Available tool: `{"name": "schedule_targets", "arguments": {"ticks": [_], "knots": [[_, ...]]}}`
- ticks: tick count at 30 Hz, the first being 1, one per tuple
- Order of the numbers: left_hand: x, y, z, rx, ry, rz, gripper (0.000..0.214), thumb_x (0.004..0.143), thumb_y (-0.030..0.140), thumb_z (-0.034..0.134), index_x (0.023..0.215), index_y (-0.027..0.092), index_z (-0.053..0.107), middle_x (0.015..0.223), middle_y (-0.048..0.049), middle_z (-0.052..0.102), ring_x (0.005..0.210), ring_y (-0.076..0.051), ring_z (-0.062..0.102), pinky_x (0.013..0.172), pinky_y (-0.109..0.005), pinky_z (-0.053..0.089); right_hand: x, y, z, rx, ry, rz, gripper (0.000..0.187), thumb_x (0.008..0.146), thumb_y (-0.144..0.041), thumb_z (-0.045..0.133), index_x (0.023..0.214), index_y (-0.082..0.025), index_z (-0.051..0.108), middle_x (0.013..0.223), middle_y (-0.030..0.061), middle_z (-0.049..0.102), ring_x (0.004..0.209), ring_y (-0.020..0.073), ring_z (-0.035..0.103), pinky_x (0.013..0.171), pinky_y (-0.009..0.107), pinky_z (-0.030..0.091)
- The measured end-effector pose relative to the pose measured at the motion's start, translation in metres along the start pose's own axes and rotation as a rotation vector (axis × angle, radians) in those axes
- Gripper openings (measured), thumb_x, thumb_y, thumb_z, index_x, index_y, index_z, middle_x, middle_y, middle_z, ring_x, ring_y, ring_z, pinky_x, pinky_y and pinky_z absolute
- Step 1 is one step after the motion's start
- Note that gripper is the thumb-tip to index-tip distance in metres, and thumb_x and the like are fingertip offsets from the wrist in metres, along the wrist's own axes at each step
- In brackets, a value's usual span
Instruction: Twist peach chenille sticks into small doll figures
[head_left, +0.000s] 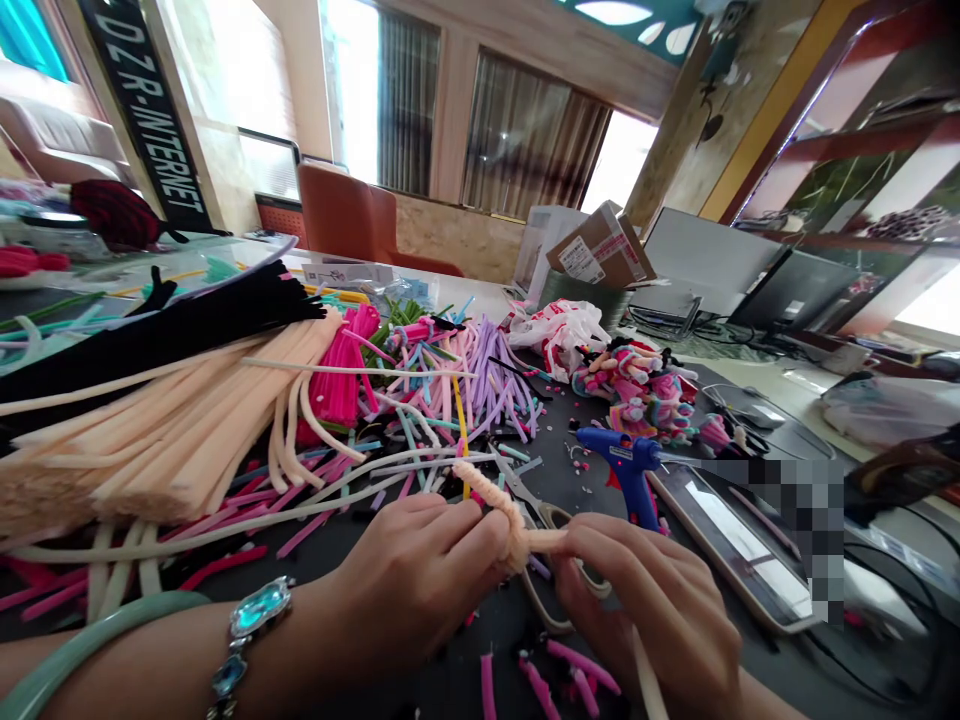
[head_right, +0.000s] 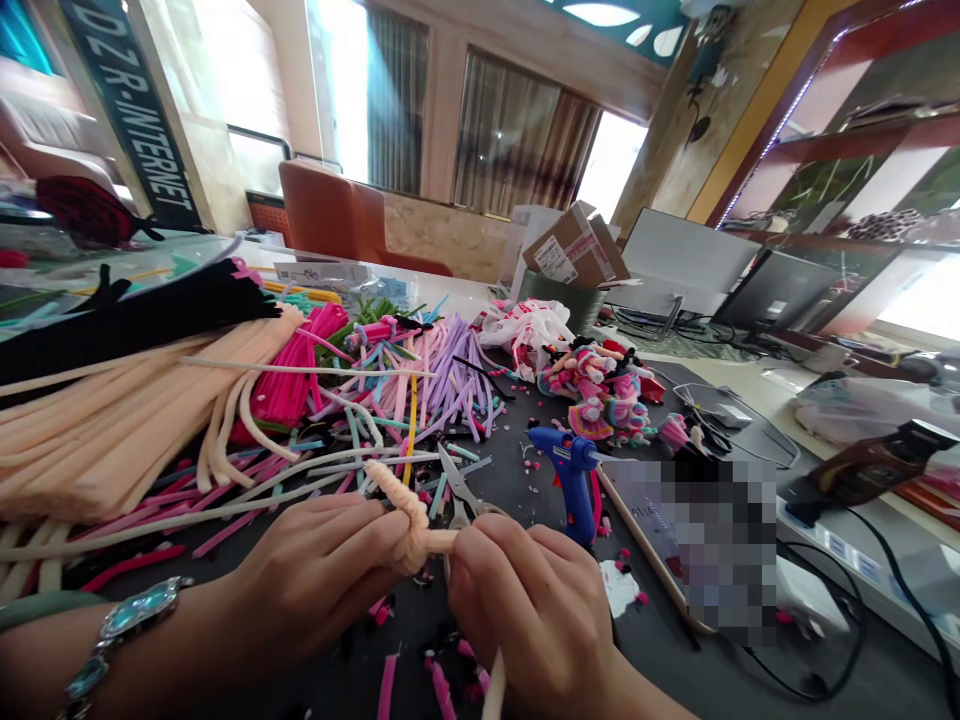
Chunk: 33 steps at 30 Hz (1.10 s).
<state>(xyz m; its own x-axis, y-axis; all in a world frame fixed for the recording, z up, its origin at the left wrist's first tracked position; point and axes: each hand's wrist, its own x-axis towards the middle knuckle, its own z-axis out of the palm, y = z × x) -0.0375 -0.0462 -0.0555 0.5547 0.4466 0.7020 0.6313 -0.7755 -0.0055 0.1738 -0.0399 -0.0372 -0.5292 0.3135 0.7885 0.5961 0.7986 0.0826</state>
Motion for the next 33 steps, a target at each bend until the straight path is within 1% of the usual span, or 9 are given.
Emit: {"name": "schedule_targets", "arguments": {"ticks": [3, 8, 11, 15, 18, 21, 23, 28, 33], "knots": [[0.002, 0.002, -0.001, -0.023, -0.002, -0.024, 0.008, 0.089, 0.016, 0.048, 0.096, 0.016, 0.051, 0.074, -0.0005, 0.063, 0.064, -0.014, 0.058, 0.062, -0.027, 0.047, 0.001, 0.000, 0.000, -0.011, 0.010, -0.002, 0.020, 0.076, -0.008, 0.058, 0.093, -0.018, 0.059, 0.078, 0.0018, 0.071, 0.063, 0.0127, 0.068, 0.063, 0.022, 0.053], [0.004, 0.002, -0.002, -0.042, -0.007, -0.025, 0.005, 0.089, 0.015, 0.048, 0.085, 0.015, 0.051, 0.070, -0.0007, 0.061, 0.058, -0.013, 0.056, 0.056, -0.026, 0.045, 0.005, -0.002, -0.002, 0.024, 0.007, -0.015, 0.017, 0.077, -0.007, 0.058, 0.092, -0.016, 0.059, 0.079, 0.0040, 0.072, 0.064, 0.0134, 0.068, 0.063, 0.023, 0.053], [0.004, 0.001, -0.001, -0.029, 0.004, -0.030, 0.005, 0.089, 0.017, 0.048, 0.087, 0.016, 0.052, 0.072, -0.0006, 0.062, 0.061, -0.013, 0.057, 0.058, -0.026, 0.045, 0.006, -0.002, -0.002, 0.045, -0.022, -0.026, 0.017, 0.077, -0.004, 0.057, 0.091, -0.014, 0.059, 0.080, 0.0051, 0.072, 0.066, 0.0136, 0.068, 0.064, 0.022, 0.053], [0.002, 0.001, 0.000, -0.007, 0.008, -0.019, 0.006, 0.091, 0.018, 0.046, 0.089, 0.017, 0.052, 0.076, -0.0008, 0.064, 0.066, -0.013, 0.060, 0.063, -0.025, 0.046, 0.000, 0.001, -0.001, 0.063, -0.050, -0.033, 0.023, 0.077, -0.005, 0.057, 0.097, -0.015, 0.060, 0.085, 0.0067, 0.072, 0.067, 0.0146, 0.069, 0.066, 0.024, 0.053], [0.002, 0.002, 0.000, -0.010, 0.015, -0.029, 0.006, 0.090, 0.018, 0.047, 0.090, 0.016, 0.053, 0.075, -0.0010, 0.064, 0.066, -0.013, 0.061, 0.064, -0.025, 0.046, -0.004, 0.001, 0.000, 0.073, -0.044, -0.034, 0.023, 0.080, -0.008, 0.055, 0.100, -0.018, 0.061, 0.086, 0.0057, 0.072, 0.068, 0.0147, 0.069, 0.066, 0.024, 0.054], [0.003, 0.001, 0.000, -0.007, 0.002, -0.014, 0.006, 0.090, 0.018, 0.048, 0.092, 0.016, 0.053, 0.077, -0.0013, 0.065, 0.067, -0.014, 0.061, 0.064, -0.025, 0.046, -0.003, -0.001, 0.001, 0.102, -0.045, -0.035, 0.022, 0.079, -0.008, 0.055, 0.098, -0.018, 0.061, 0.086, 0.0050, 0.072, 0.069, 0.0139, 0.068, 0.065, 0.022, 0.053], [0.002, -0.001, 0.000, 0.008, -0.009, -0.006, 0.005, 0.089, 0.019, 0.049, 0.092, 0.017, 0.053, 0.077, -0.0011, 0.064, 0.066, -0.014, 0.060, 0.063, -0.026, 0.046, 0.000, -0.002, 0.002, 0.130, -0.053, -0.002, 0.019, 0.078, -0.007, 0.056, 0.094, -0.017, 0.061, 0.086, 0.0045, 0.071, 0.069, 0.0129, 0.068, 0.063, 0.020, 0.051], [0.000, -0.006, 0.002, 0.074, -0.011, -0.034, 0.006, 0.086, 0.018, 0.054, 0.092, 0.018, 0.053, 0.071, 0.0004, 0.061, 0.059, -0.016, 0.056, 0.058, -0.029, 0.042, 0.003, -0.004, 0.006, 0.142, -0.062, 0.238, 0.010, 0.082, -0.016, 0.057, 0.091, -0.018, 0.058, 0.072, -0.0016, 0.068, 0.056, 0.0093, 0.063, 0.060, 0.018, 0.049], [0.000, -0.006, 0.003, 0.057, 0.047, -0.037, 0.010, 0.085, 0.018, 0.056, 0.094, 0.017, 0.052, 0.076, -0.0003, 0.064, 0.061, -0.015, 0.058, 0.060, -0.028, 0.043, 0.001, -0.002, 0.009, 0.189, -0.092, 0.288, 0.009, 0.081, -0.014, 0.055, 0.088, -0.020, 0.059, 0.071, -0.0025, 0.066, 0.060, 0.0089, 0.063, 0.061, 0.017, 0.047]]}}
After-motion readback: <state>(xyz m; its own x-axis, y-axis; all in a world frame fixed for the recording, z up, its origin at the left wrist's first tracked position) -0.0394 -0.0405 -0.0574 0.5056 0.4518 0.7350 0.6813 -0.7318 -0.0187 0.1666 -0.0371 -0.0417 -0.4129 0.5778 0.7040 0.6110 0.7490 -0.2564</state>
